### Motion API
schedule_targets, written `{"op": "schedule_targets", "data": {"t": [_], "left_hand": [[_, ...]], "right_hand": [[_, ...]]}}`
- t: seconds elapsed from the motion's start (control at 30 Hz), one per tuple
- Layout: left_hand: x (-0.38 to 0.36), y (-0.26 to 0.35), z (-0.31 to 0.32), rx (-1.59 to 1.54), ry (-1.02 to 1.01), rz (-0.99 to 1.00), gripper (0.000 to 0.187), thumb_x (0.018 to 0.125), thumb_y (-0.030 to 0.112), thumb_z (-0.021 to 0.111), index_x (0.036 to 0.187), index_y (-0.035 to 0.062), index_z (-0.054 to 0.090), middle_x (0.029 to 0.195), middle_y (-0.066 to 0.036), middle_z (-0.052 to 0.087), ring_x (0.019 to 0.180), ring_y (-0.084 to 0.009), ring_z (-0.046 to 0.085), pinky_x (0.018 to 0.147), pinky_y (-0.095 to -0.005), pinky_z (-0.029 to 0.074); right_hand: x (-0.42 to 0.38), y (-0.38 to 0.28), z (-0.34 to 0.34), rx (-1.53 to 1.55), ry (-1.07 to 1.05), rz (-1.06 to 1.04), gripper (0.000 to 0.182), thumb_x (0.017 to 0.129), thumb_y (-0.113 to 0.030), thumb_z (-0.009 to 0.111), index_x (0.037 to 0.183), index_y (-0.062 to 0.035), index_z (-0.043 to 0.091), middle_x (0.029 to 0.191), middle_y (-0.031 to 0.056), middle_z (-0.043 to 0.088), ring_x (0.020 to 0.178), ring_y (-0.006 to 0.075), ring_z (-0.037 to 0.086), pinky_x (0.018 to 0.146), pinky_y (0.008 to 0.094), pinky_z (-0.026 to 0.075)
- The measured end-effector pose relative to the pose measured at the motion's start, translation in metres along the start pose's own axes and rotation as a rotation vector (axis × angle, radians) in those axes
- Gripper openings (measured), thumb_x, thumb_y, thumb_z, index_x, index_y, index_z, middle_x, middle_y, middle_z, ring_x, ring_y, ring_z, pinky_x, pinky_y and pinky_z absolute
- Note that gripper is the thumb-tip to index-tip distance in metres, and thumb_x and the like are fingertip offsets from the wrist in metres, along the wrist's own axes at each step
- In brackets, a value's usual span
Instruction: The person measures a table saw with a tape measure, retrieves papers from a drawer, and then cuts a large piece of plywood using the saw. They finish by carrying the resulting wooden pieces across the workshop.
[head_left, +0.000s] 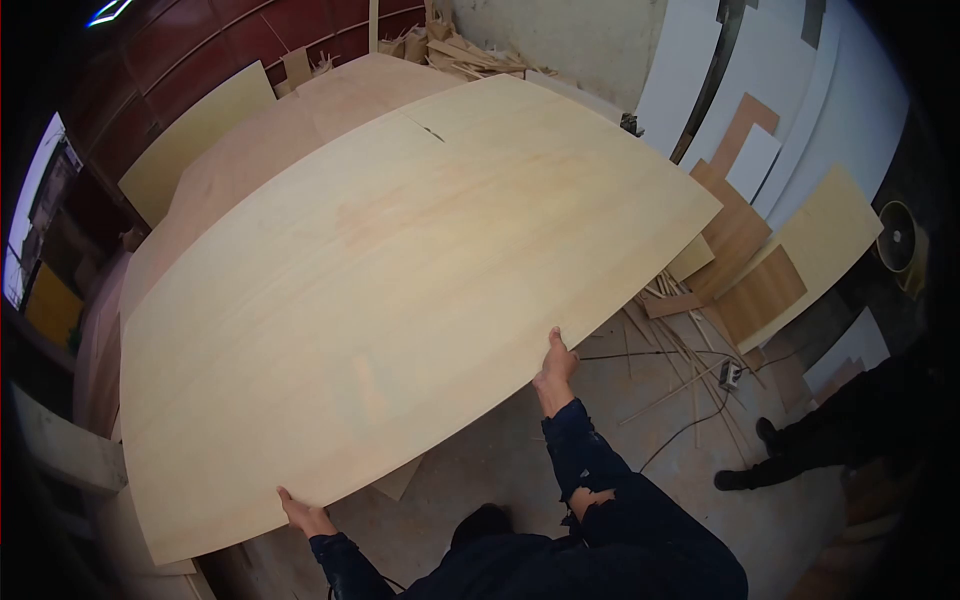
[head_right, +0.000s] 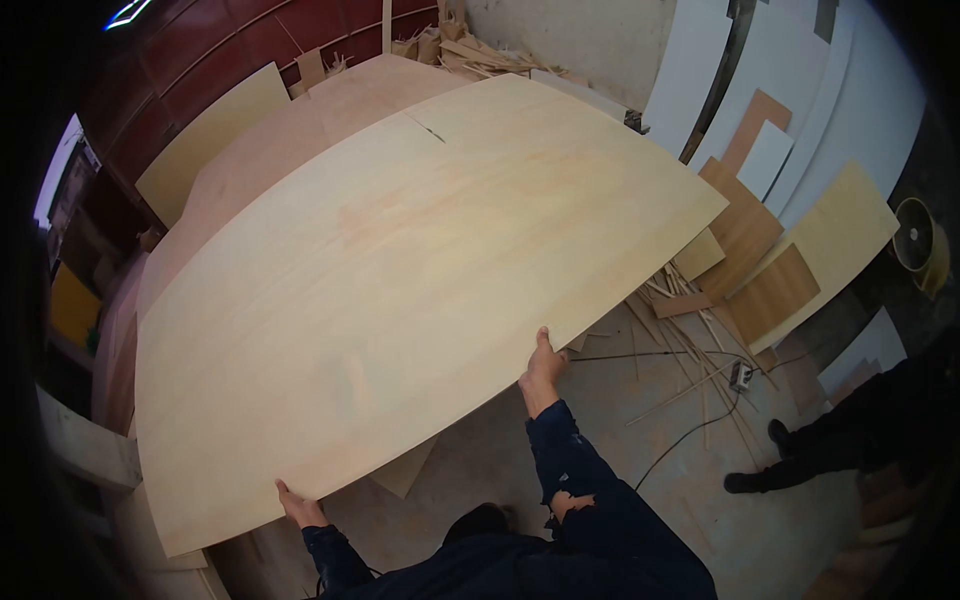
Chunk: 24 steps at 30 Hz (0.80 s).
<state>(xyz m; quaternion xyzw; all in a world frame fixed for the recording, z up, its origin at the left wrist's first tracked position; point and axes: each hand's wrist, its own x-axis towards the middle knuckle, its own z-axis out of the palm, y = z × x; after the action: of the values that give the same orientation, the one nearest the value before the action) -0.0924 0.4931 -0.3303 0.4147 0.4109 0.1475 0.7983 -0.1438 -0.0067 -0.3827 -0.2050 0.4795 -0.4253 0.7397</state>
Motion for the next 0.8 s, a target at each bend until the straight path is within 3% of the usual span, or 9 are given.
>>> {"op": "schedule_targets", "data": {"t": [0.1,0.27,0.4,0.47,0.53,0.6,0.67,0.8], "left_hand": [[0.035,-0.005,0.012,-0.021,0.028,0.029,0.057,0.089,0.035,0.067,0.124,-0.0065,0.05,0.123,-0.014,0.059,0.104,-0.0308,0.06,0.087,-0.0444,0.053],[0.045,-0.009,0.009,0.053,0.071,0.079,0.061,0.088,0.038,0.069,0.125,-0.0062,0.049,0.124,-0.013,0.058,0.106,-0.0303,0.06,0.089,-0.0449,0.052],[0.034,-0.007,0.004,0.419,0.241,0.203,0.074,0.085,0.046,0.069,0.132,-0.0057,0.043,0.135,-0.021,0.046,0.119,-0.0348,0.05,0.098,-0.0479,0.044],[0.013,-0.023,-0.005,1.26,0.518,1.065,0.078,0.084,0.05,0.067,0.136,-0.0022,0.04,0.141,-0.028,0.036,0.128,-0.0421,0.037,0.103,-0.0533,0.034],[-0.022,-0.021,-0.002,1.428,-0.213,1.223,0.079,0.083,0.052,0.065,0.138,0.0017,0.039,0.143,-0.03,0.031,0.131,-0.0468,0.029,0.106,-0.0566,0.026],[-0.044,-0.022,0.013,1.499,-0.663,1.228,0.081,0.082,0.054,0.065,0.141,0.004,0.038,0.144,-0.033,0.028,0.132,-0.0466,0.03,0.108,-0.0582,0.022],[-0.054,-0.022,0.031,1.734,-0.806,1.284,0.093,0.076,0.064,0.065,0.144,0.0083,0.036,0.146,-0.032,0.026,0.135,-0.0483,0.025,0.109,-0.0604,0.019],[-0.068,-0.034,0.04,1.899,-0.793,1.375,0.103,0.069,0.073,0.063,0.149,0.0167,0.032,0.15,-0.03,0.024,0.139,-0.0494,0.018,0.109,-0.0632,0.014]], "right_hand": [[0.007,0.01,0.021,-0.002,-0.008,-0.007,0.049,0.087,-0.014,0.069,0.124,0.0081,0.045,0.118,0.0197,0.059,0.099,0.0279,0.062,0.083,0.039,0.054],[0.008,0.016,0.033,-0.01,0.022,0.024,0.047,0.087,-0.014,0.069,0.122,0.0085,0.047,0.118,0.0194,0.059,0.101,0.0281,0.062,0.084,0.0385,0.053],[0.006,0.013,0.037,-0.028,0.046,0.067,0.046,0.088,-0.013,0.069,0.123,0.0074,0.047,0.118,0.0189,0.059,0.101,0.0278,0.062,0.084,0.0381,0.053],[0.01,0.021,0.033,-0.037,-0.006,-0.061,0.047,0.089,-0.015,0.067,0.122,0.009,0.045,0.119,0.0191,0.058,0.1,0.0292,0.062,0.083,0.0416,0.054],[0.005,0.014,0.033,-0.05,0.001,-0.051,0.046,0.089,-0.015,0.067,0.123,0.0085,0.045,0.12,0.019,0.057,0.101,0.029,0.062,0.084,0.0408,0.054],[-0.001,0.014,0.039,-0.06,0.001,-0.027,0.046,0.09,-0.014,0.066,0.124,0.008,0.045,0.12,0.0189,0.057,0.102,0.0289,0.061,0.085,0.0401,0.053],[-0.002,0.014,0.03,-0.048,-0.056,-0.13,0.048,0.091,-0.014,0.065,0.127,0.0076,0.04,0.121,0.0185,0.056,0.101,0.0291,0.061,0.084,0.0391,0.054],[-0.032,0.021,0.018,-0.181,-0.041,-0.16,0.054,0.091,-0.011,0.063,0.132,0.0075,0.033,0.128,0.0204,0.05,0.111,0.0301,0.057,0.092,0.0387,0.049]]}}
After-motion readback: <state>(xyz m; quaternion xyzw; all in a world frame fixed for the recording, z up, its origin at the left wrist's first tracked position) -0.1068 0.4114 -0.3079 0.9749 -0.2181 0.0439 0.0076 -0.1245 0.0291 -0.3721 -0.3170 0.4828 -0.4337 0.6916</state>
